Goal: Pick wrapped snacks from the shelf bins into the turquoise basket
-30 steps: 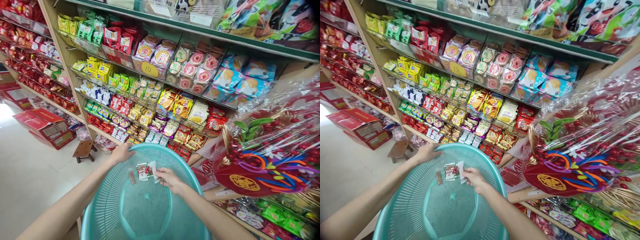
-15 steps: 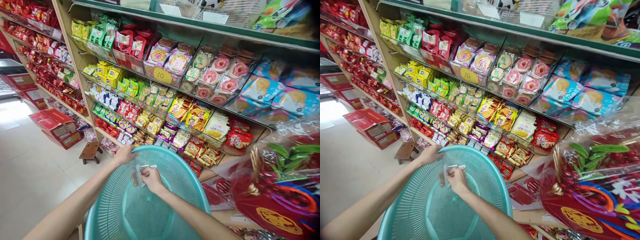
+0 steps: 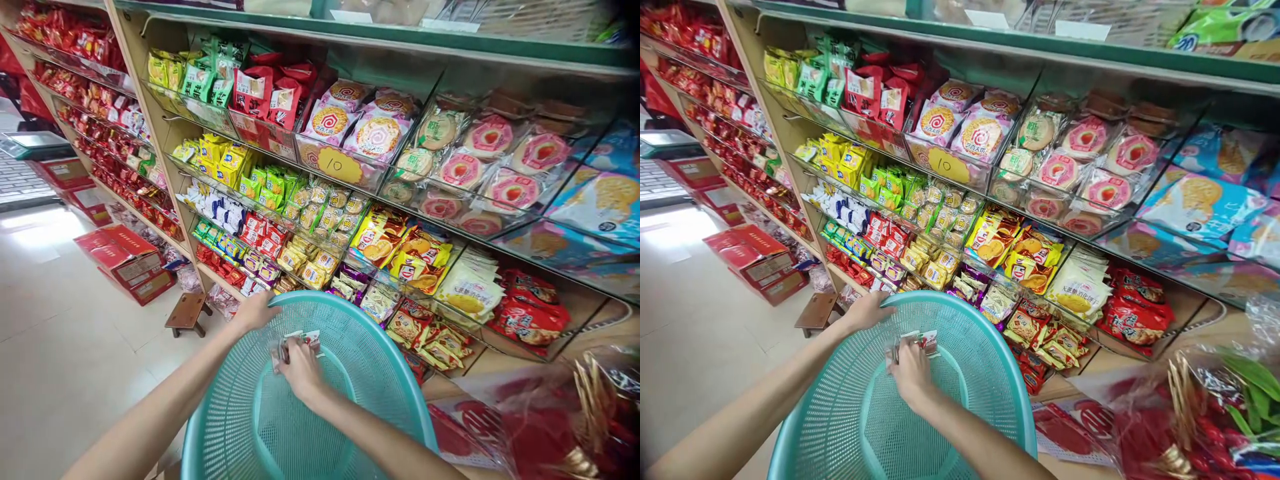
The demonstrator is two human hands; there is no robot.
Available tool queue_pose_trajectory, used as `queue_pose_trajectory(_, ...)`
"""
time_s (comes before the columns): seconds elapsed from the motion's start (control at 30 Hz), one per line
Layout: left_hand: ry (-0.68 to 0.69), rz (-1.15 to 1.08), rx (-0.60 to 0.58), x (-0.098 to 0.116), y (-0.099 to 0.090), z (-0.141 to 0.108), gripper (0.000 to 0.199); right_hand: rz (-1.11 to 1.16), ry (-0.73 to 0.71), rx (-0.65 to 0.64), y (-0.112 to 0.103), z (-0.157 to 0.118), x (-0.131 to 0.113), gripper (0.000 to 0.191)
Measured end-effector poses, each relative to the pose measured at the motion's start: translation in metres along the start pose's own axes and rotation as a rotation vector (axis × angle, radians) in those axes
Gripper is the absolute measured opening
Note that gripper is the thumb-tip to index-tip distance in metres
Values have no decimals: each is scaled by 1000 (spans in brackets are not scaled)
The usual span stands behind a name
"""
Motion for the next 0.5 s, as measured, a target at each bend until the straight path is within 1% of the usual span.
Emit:
queue_pose_trajectory(0.07, 7, -3, 6, 0, -1, 8, 24, -14, -15, -8, -4, 7, 0, 23)
queue_pose_trajectory(0.13, 19, -7, 5, -1, -1, 16, 24, -43, -19, -22, -14, 11, -3, 25)
queue_pose_trajectory(0.2, 24, -11, -5, -2, -1, 22, 22, -63, -20, -14, -35, 7, -8, 28)
queue_pose_trajectory(0.3, 17, -13, -21, -5, -3, 29, 21, -26, -56, 62, -77, -14, -4, 33)
queue_pose_trajectory(0.33, 13, -14, -24, -6, -4, 31, 21, 2, -57, 104, -91, -25, 3, 35)
queue_pose_trajectory(0.4, 14, -16, -33, -8, -7, 34, 21, 74, -19, 270, -110, -50, 28, 43)
queue_pose_trajectory(0.43, 16, -17, -38, -10, -9, 36, 21, 113, 21, 383, -114, -63, 45, 47)
queue_pose_trajectory(0.47, 19, -17, -42, -11, -11, 38, 21, 147, 91, 495, -113, -77, 62, 50)
queue_pose_trajectory(0.5, 22, -17, -45, -13, -13, 41, 21, 196, 182, 582, -108, -90, 79, 55)
Point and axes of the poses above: each hand's wrist, its own z-axis towards the middle knuckle, its own y-axis out of the palm, x = y × z, the point moved 1 cm from there along z, towards the middle knuckle, and after that the axes turned 7 degrees about -x, right-handed, at the moved point
